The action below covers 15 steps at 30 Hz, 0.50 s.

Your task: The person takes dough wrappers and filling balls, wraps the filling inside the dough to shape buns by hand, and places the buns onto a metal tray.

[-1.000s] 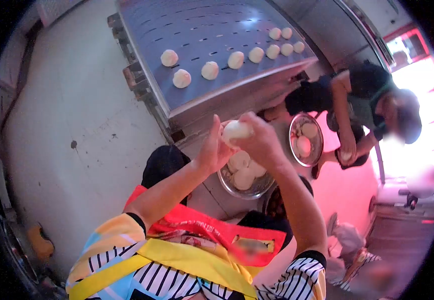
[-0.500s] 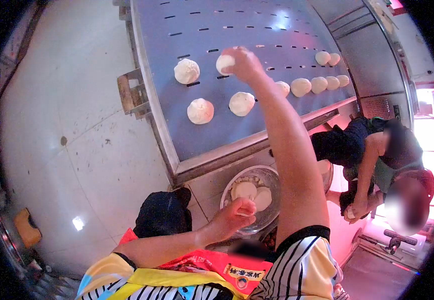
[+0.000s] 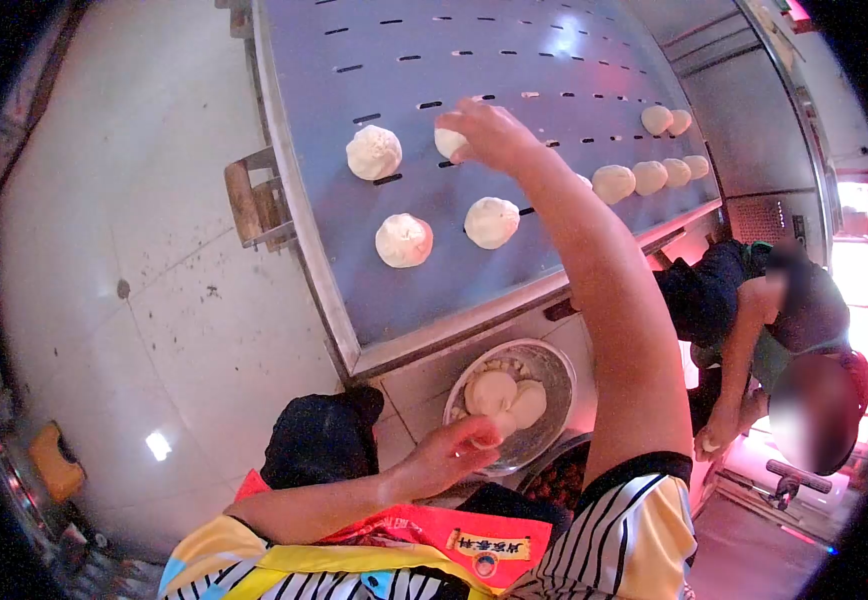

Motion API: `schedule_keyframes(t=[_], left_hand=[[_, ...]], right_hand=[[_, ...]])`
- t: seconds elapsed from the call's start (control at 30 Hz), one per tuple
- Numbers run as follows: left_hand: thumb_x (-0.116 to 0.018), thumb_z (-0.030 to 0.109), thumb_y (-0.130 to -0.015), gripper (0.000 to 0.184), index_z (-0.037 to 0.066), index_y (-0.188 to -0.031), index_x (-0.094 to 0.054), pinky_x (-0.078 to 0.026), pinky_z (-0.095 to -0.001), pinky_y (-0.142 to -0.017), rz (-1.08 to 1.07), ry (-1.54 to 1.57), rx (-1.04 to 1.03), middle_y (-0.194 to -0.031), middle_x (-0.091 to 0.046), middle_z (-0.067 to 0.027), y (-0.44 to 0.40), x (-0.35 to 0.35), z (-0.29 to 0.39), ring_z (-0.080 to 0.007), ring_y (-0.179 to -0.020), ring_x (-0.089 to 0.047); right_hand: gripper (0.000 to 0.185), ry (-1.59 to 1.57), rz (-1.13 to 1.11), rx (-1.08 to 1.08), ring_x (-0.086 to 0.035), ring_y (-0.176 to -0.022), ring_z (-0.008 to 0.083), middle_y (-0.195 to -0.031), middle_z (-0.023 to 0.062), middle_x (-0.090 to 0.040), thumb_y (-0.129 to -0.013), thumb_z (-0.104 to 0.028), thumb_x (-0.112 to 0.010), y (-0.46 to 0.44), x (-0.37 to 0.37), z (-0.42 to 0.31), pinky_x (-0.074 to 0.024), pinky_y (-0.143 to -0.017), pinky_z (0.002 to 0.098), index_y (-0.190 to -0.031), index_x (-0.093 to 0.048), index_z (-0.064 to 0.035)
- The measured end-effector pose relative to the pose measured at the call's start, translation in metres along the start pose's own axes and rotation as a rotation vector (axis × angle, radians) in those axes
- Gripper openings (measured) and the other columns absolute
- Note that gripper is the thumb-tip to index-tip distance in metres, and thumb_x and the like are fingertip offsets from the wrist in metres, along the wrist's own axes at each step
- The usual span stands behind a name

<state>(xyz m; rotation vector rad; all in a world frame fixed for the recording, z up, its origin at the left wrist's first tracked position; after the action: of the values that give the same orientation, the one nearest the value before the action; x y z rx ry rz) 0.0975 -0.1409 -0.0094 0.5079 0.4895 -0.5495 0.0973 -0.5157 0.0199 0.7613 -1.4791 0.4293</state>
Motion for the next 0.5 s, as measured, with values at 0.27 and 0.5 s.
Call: schedule_keyframes(t=[0.27,0.5], left_hand=[[-0.064,0.017,-0.088,0.023,0.002,-0.103,-0.055,-0.049,-0.0296,-0.079,0.016,-0.005,-0.013,-0.099,-0.060,-0.0077,-0.002,0.000,-0.005,-0.0153,-0.094,-0.058],[-0.063,0.019,-0.090,0.024,0.004,-0.108,-0.055,-0.048,-0.0289,-0.084,-0.042,-0.089,-0.004,-0.103,-0.060,-0.0055,0.003,-0.005,0.000,-0.0144,-0.098,-0.058]], right_hand=[[0.058,0.058,-0.053,-0.007,-0.058,-0.099,0.0344,-0.120,0.0096,-0.050,-0.071,-0.016,-0.075,0.004,-0.005,-0.008,-0.0493,-0.085,0.0424,-0.123,-0.050,-0.0196],[0.067,-0.099,0.074,-0.372,-0.056,-0.109,0.0371,-0.124,0.0171,-0.050,-0.072,-0.029,-0.076,0.021,0.028,-0.015,-0.0488,-0.090,0.0430,-0.132,-0.047,-0.0240]])
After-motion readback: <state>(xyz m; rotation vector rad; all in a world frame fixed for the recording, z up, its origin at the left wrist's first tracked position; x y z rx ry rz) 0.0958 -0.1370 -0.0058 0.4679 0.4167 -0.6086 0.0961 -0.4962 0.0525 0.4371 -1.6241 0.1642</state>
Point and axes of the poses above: each hand's wrist, its own y-axis away from the middle knuckle, its own x-axis out of the back of the hand, z = x × y, the point moved 7 cm from there along -y, towards the middle knuckle
